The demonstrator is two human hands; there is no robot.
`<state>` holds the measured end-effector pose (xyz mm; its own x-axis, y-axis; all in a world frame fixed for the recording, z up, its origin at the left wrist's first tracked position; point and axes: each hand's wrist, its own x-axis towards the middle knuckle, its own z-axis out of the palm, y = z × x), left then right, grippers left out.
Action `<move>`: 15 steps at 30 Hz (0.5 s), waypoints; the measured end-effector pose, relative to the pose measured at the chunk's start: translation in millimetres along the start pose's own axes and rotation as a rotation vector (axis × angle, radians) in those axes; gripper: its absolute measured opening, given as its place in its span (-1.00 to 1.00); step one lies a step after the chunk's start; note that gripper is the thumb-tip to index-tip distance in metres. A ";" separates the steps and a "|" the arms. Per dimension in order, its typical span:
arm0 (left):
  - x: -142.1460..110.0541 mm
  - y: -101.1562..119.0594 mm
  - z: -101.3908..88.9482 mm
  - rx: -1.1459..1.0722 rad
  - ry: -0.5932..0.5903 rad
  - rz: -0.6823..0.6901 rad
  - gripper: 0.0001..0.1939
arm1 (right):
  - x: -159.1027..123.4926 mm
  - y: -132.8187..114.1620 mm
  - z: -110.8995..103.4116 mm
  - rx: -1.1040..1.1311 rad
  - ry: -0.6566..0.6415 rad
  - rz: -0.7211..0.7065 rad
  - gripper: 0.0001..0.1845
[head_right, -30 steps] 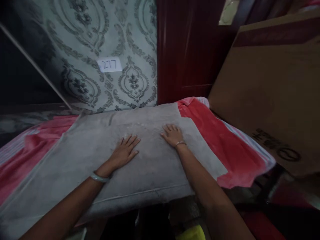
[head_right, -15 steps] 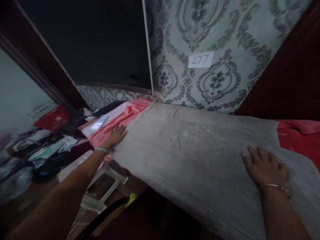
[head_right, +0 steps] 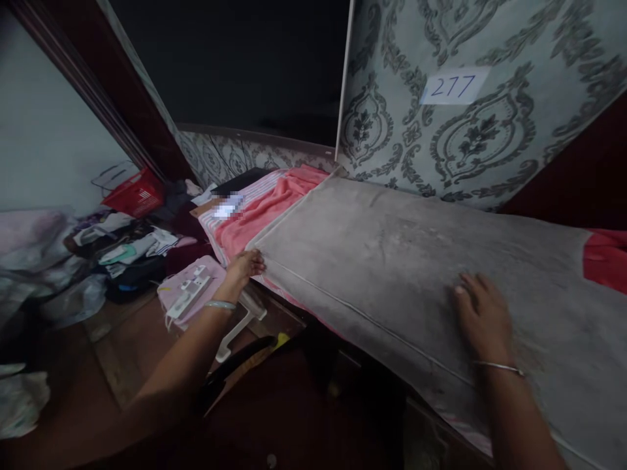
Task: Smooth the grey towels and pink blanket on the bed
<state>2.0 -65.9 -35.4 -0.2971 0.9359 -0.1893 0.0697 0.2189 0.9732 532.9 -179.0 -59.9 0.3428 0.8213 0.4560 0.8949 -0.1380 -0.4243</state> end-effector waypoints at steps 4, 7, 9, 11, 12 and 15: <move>-4.9 3.0 1.1 -0.048 0.033 -0.017 -0.61 | -20.0 -11.3 9.8 0.079 -0.013 0.020 -0.31; -1.6 10.2 2.4 -0.025 0.062 0.012 -0.66 | -19.7 -6.1 16.5 0.073 -0.007 0.019 -0.40; 2.6 16.1 4.1 -0.007 0.073 0.032 -0.68 | -17.4 -5.3 19.1 0.064 0.006 0.007 -0.44; 7.4 23.3 6.7 0.002 0.078 0.052 -0.71 | -15.9 -7.0 20.5 0.066 0.020 -0.006 -0.47; 9.8 27.5 8.7 -0.001 0.079 0.065 -0.72 | -15.4 -8.4 21.0 0.068 0.023 -0.014 -0.48; 17.4 41.0 19.2 -0.039 0.067 0.117 -0.80 | -14.4 -13.4 22.5 0.055 0.036 -0.022 -0.51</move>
<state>18.0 -35.3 -1.4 -0.3518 0.9337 -0.0663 0.0713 0.0973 0.9927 509.5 -176.6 -78.5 0.3346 0.8033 0.4927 0.8856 -0.0893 -0.4558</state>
